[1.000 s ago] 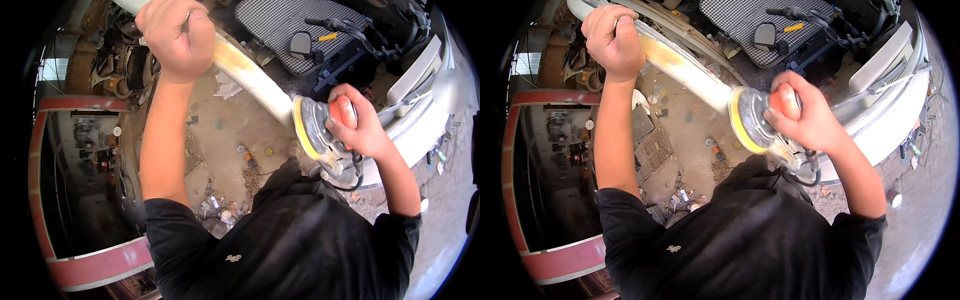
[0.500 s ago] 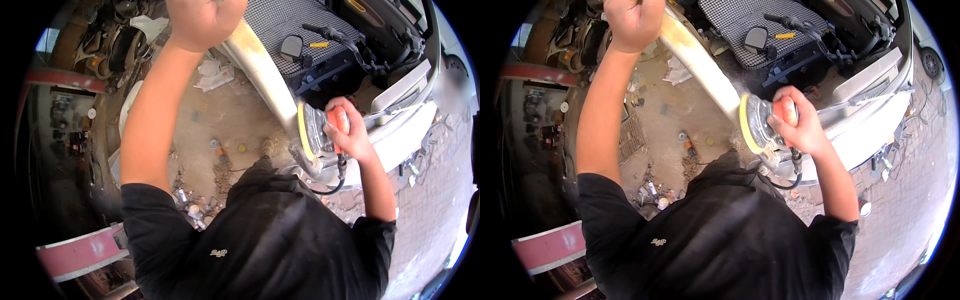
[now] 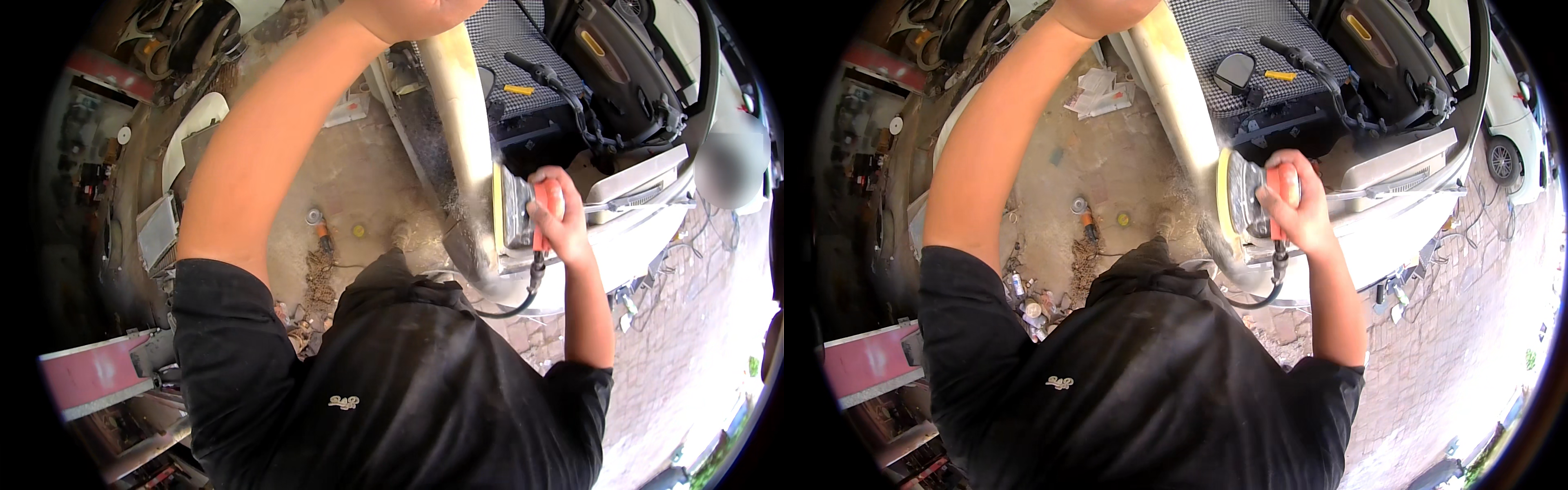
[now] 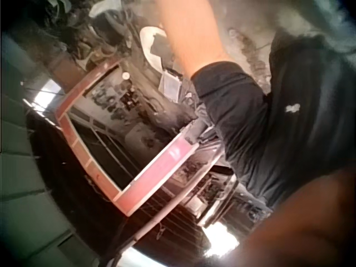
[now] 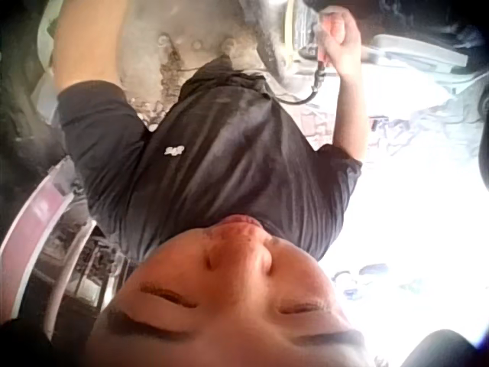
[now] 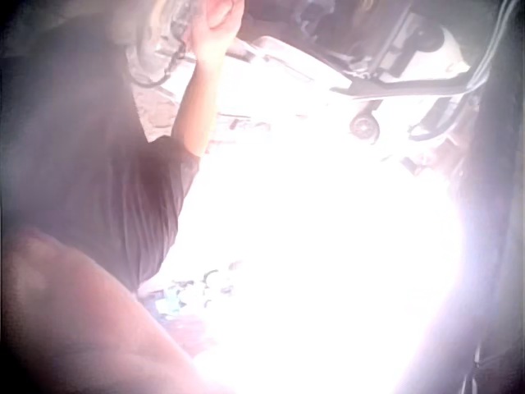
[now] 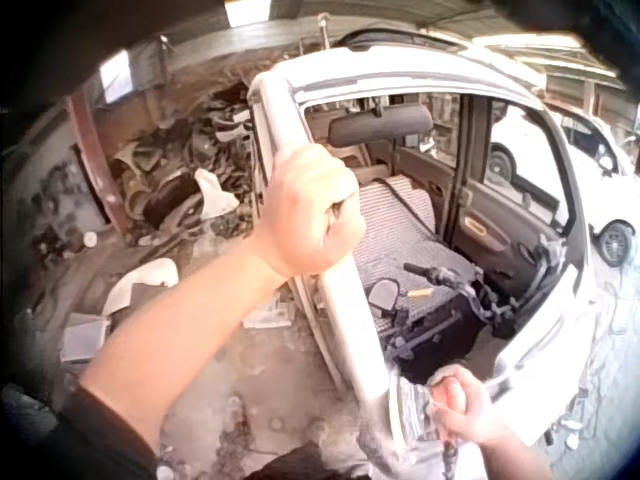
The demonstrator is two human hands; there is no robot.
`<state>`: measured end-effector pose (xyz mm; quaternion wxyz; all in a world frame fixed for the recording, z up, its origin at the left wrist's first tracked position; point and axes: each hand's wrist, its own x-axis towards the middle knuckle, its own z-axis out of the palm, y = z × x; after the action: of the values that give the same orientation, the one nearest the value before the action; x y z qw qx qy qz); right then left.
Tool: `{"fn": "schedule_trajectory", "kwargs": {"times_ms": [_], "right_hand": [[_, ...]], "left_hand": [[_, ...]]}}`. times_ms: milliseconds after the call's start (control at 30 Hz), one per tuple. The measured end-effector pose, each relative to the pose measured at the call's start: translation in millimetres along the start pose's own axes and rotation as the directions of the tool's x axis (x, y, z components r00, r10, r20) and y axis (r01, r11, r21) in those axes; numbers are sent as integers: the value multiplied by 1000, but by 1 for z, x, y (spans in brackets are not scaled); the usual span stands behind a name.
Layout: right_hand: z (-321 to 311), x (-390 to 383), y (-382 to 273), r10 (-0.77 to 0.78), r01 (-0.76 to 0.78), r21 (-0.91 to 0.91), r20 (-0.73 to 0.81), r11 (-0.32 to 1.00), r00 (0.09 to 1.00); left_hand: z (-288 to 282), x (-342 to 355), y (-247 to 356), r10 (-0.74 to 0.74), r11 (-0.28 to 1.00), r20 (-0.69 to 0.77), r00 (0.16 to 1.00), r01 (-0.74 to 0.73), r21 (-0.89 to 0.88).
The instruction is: The person uses a handheld electric sander to smooth the surface of a detached white car door frame. They hold the frame with one hand while operating the tool with the other, moving it along the curved edges and flat surfaces to remove material.
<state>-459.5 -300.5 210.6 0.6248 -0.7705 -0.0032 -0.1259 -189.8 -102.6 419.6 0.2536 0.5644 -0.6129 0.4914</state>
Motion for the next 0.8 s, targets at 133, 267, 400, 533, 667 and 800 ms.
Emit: {"fn": "schedule_trajectory", "kwargs": {"times_ms": [133, 267, 400, 533, 667, 800], "right_hand": [[-8, -13, 10, 45, -45, 7, -67, 999, 997], [13, 61, -46, -41, 37, 193, 16, 980, 999], [-2, 28, -21, 13, -11, 75, -25, 997, 1000], [1, -46, 30, 133, -130, 86, -28, 988, 991], [2, -26, 11, 64, -63, 25, -55, 998, 996], [3, 15, -35, 73, -69, 103, -35, 992, 997]], "left_hand": [[25, -5, 3, 7, 999, -77, 997, -11, -46], [-12, -4, -3, 15, 998, 33, 999, -17, 68], [17, -5, -1, 16, 1000, -25, 1000, -16, 7], [15, -5, -6, 40, 999, -46, 998, -39, 14], [15, -7, -6, 55, 998, -10, 998, -54, 13], [17, -7, -6, 51, 999, -5, 999, -51, 3]]}}
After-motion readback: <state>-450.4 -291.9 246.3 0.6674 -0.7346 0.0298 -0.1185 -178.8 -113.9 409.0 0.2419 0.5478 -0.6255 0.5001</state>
